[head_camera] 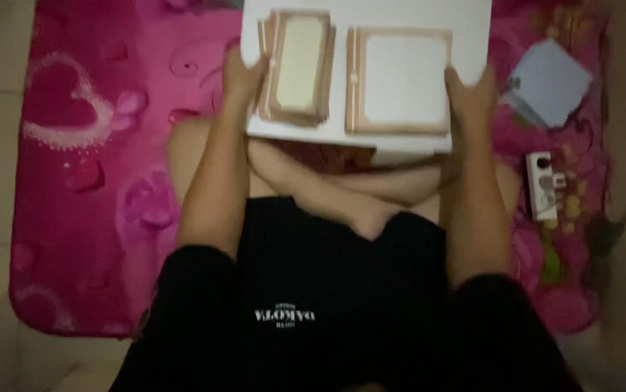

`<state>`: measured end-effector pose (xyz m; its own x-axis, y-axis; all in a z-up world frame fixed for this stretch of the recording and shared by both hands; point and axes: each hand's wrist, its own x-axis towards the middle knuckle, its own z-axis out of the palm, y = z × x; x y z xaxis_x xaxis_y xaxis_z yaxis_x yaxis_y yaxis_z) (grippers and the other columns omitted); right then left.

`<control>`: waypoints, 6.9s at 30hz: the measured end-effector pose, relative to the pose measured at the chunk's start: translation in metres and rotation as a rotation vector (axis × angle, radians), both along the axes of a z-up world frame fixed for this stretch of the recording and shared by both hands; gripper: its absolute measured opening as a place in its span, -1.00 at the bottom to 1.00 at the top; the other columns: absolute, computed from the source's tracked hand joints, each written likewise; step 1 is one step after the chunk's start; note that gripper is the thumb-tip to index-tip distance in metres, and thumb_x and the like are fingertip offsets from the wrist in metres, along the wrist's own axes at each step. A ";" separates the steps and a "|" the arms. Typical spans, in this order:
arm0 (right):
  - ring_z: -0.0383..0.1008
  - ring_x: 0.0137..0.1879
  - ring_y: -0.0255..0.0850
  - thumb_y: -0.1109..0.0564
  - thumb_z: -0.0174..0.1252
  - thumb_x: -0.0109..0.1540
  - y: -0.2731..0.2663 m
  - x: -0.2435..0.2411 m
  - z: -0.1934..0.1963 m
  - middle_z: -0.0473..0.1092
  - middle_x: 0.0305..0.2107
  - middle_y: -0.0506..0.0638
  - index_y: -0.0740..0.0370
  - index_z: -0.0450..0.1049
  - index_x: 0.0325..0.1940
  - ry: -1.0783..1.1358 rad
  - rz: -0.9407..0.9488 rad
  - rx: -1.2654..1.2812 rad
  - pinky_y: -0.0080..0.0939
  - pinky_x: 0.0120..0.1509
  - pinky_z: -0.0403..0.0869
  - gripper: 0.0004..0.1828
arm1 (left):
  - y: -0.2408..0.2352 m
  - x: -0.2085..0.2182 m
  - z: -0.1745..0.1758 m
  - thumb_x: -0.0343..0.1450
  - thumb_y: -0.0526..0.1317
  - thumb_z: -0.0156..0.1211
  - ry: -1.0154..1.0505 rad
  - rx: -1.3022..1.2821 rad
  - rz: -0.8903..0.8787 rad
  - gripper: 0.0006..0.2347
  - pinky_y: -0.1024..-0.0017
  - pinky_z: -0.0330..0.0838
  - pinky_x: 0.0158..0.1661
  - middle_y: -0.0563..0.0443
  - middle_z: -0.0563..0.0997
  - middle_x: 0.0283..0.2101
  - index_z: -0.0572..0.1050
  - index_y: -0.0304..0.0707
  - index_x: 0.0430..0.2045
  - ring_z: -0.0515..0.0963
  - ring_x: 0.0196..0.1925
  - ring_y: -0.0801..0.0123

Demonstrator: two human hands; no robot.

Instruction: The person is manually pressing down on stacks of printed cards to flatten them and ensure they are properly stacked.

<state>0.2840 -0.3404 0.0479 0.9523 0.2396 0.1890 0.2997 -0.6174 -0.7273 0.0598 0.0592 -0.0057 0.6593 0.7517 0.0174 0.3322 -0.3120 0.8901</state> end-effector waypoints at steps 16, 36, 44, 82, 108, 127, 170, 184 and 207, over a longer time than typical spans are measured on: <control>0.35 0.33 0.08 -0.15 0.22 0.32 0.023 0.013 -0.006 0.32 0.25 0.24 0.28 0.23 0.43 -0.053 -0.002 -0.148 -0.02 0.36 0.33 -0.28 | -0.014 0.013 0.018 0.35 0.00 0.22 0.090 0.093 0.171 -0.59 0.27 0.56 -0.21 -0.14 0.66 -0.20 0.50 -0.34 -0.07 0.68 -0.23 0.15; 0.39 0.29 0.04 -0.28 0.21 0.30 0.021 0.016 -0.011 0.36 0.22 0.14 0.18 0.27 0.41 -0.042 -0.029 -0.179 0.03 0.30 0.37 -0.27 | -0.215 -0.038 -0.001 0.29 -0.29 0.16 -0.473 0.806 -0.533 -0.85 0.21 0.46 -0.16 -0.20 0.63 -0.25 0.59 -0.39 -0.40 0.58 -0.26 0.02; 0.45 0.21 0.05 -0.25 0.26 0.28 0.019 0.033 -0.028 0.43 0.14 0.16 0.15 0.31 0.38 -0.116 -0.029 -0.175 -0.02 0.24 0.43 -0.29 | -0.219 0.037 -0.084 0.51 0.04 -0.24 0.800 0.033 -0.848 -0.51 0.23 0.36 0.13 -0.07 0.59 0.12 0.49 -0.35 0.12 0.56 0.07 0.12; 0.36 0.11 0.05 0.03 -0.08 0.50 -0.054 0.027 -0.073 0.41 -0.04 0.25 0.43 0.44 0.16 0.203 -0.006 0.053 0.12 0.20 0.33 -0.61 | -0.051 -0.064 0.003 0.55 -0.19 -0.06 -0.036 -0.077 0.007 -0.61 -0.06 0.13 0.35 -0.56 0.40 0.24 0.34 -0.47 0.24 0.30 0.37 -0.30; 0.41 -0.08 -0.19 0.01 -0.11 0.49 -0.055 -0.011 -0.023 0.42 -0.24 -0.05 0.19 0.52 0.00 0.233 -0.031 0.014 -0.15 0.08 0.37 -0.68 | -0.052 -0.096 0.011 0.58 -0.23 -0.10 -0.163 -0.133 0.038 -0.66 -0.02 0.21 0.24 -0.44 0.53 0.11 0.43 -0.56 0.14 0.47 0.23 0.01; 0.40 0.08 -0.09 0.04 -0.20 0.53 -0.068 -0.083 -0.018 0.44 -0.10 0.13 0.29 0.46 0.14 0.258 -0.100 -0.015 -0.01 0.25 0.34 -0.63 | -0.094 -0.148 0.007 0.59 -0.28 -0.10 -0.114 -0.183 0.080 -0.63 -0.02 0.09 0.37 -0.51 0.41 0.27 0.31 -0.58 0.27 0.32 0.39 -0.15; 0.45 -0.16 -0.09 0.13 -0.22 0.46 -0.083 -0.075 -0.052 0.47 -0.21 0.19 0.44 0.43 0.08 0.127 0.015 0.018 -0.15 0.00 0.44 -0.63 | -0.252 0.006 0.037 0.50 0.08 -0.02 0.165 0.883 -0.384 -0.46 -0.26 0.08 0.12 -0.31 0.09 0.48 0.27 -0.14 0.38 0.07 0.51 -0.11; 0.39 0.08 0.15 0.21 -0.04 0.41 -0.066 -0.109 -0.010 0.35 0.03 0.32 0.41 0.40 0.23 -0.271 -0.024 -0.075 0.03 0.19 0.39 -0.66 | -0.259 -0.001 0.046 0.48 0.06 0.03 0.151 0.775 -0.418 -0.49 -0.29 0.05 0.17 -0.29 0.13 0.46 0.33 -0.14 0.32 0.06 0.50 -0.10; 0.35 0.24 0.32 0.05 0.12 0.43 -0.026 -0.151 0.045 0.27 0.07 0.46 0.63 0.17 0.37 0.122 0.214 -0.237 0.24 0.27 0.41 -0.37 | -0.253 -0.007 0.067 0.41 0.01 0.15 0.122 0.757 -0.499 -0.59 -0.31 0.00 0.18 -0.36 0.38 0.27 0.46 -0.19 0.08 0.27 0.39 -0.16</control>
<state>0.1330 -0.3668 0.0926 0.8877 0.4603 -0.0085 0.3601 -0.7058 -0.6100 0.0526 -0.1939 0.0609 0.9342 0.1953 0.2986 0.0804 -0.9306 0.3571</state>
